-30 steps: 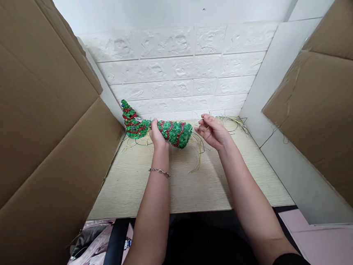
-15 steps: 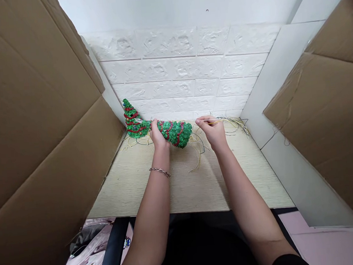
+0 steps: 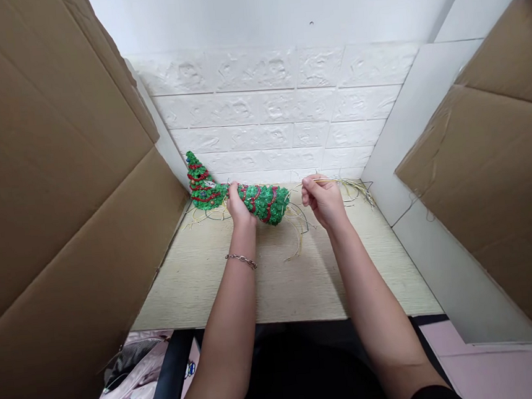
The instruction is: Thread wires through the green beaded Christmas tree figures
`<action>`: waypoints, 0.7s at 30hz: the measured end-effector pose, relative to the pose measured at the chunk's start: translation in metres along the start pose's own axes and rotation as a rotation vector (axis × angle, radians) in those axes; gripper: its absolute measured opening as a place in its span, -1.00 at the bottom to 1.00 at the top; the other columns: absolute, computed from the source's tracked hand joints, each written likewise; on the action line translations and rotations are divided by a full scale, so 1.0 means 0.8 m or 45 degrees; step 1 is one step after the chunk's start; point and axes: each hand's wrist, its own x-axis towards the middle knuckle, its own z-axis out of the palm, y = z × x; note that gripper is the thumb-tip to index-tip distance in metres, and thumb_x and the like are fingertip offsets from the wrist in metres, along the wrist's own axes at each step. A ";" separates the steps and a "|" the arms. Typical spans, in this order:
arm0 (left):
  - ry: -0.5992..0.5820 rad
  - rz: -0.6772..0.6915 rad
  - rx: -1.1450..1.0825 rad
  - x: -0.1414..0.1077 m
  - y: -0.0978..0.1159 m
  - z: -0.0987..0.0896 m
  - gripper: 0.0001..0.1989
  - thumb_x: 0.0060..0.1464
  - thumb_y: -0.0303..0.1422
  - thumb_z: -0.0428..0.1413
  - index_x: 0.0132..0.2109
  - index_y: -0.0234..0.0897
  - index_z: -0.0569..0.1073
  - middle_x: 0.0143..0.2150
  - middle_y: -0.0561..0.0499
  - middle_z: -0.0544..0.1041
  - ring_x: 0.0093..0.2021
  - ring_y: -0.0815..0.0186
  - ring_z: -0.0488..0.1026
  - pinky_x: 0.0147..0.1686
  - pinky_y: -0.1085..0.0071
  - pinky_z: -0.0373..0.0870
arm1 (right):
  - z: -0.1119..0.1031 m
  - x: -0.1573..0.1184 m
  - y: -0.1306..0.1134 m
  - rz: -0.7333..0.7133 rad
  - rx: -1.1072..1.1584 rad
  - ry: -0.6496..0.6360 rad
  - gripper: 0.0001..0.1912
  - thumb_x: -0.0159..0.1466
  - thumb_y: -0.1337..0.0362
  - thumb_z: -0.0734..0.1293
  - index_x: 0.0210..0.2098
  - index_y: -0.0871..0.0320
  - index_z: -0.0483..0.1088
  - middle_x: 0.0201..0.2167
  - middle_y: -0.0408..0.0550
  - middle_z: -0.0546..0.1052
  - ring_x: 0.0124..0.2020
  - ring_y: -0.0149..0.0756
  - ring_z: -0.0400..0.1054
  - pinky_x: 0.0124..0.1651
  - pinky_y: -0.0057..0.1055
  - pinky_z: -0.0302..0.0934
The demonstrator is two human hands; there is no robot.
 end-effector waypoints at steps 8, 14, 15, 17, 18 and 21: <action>-0.007 -0.017 -0.023 0.000 -0.001 0.000 -0.78 -0.20 -0.23 0.14 -0.43 -0.30 0.35 -0.48 0.04 0.40 -0.46 0.38 0.39 -0.40 0.45 0.37 | 0.005 -0.002 0.000 -0.108 0.025 0.109 -0.73 -0.08 0.19 0.42 -0.51 0.15 0.25 -0.66 -0.27 0.37 -0.70 -0.59 0.16 -0.66 -0.61 0.02; -0.005 -0.009 0.008 0.004 -0.003 -0.002 -0.77 -0.21 -0.23 0.15 -0.41 -0.29 0.36 -0.44 0.05 0.41 -0.44 0.38 0.39 -0.44 0.46 0.34 | 0.009 -0.004 0.003 -0.157 0.015 0.085 -0.76 -0.03 0.24 0.40 -0.51 0.15 0.23 -0.62 -0.22 0.44 -0.64 -0.53 0.28 -0.59 -0.60 0.16; -0.002 -0.008 0.016 0.003 -0.003 -0.001 -0.77 -0.20 -0.23 0.14 -0.41 -0.30 0.37 -0.42 0.04 0.42 -0.44 0.37 0.40 -0.44 0.46 0.34 | 0.008 -0.004 0.004 -0.147 0.014 0.080 -0.76 -0.03 0.25 0.39 -0.51 0.16 0.22 -0.62 -0.21 0.45 -0.64 -0.53 0.29 -0.59 -0.59 0.16; 0.000 -0.016 0.022 0.001 -0.002 0.000 -0.78 -0.18 -0.23 0.13 -0.41 -0.30 0.37 -0.41 0.03 0.42 -0.44 0.36 0.41 -0.43 0.45 0.34 | 0.008 -0.004 0.004 -0.120 0.013 0.065 -0.77 -0.03 0.26 0.39 -0.53 0.16 0.21 -0.63 -0.21 0.45 -0.65 -0.52 0.28 -0.61 -0.59 0.15; 0.002 -0.018 0.022 0.001 -0.002 0.000 -0.79 -0.17 -0.24 0.13 -0.41 -0.31 0.37 -0.42 0.03 0.42 -0.44 0.36 0.41 -0.42 0.44 0.34 | 0.008 -0.004 0.004 -0.107 0.011 0.054 -0.77 -0.03 0.27 0.38 -0.54 0.16 0.20 -0.63 -0.21 0.44 -0.67 -0.53 0.27 -0.63 -0.60 0.13; 0.000 -0.013 0.006 -0.001 -0.001 0.001 -0.79 -0.17 -0.24 0.13 -0.42 -0.31 0.36 -0.45 0.04 0.41 -0.47 0.38 0.40 -0.39 0.42 0.36 | 0.007 -0.004 0.004 -0.071 0.001 0.027 -0.76 -0.04 0.30 0.37 -0.57 0.16 0.17 -0.68 -0.24 0.41 -0.73 -0.56 0.19 -0.70 -0.62 0.03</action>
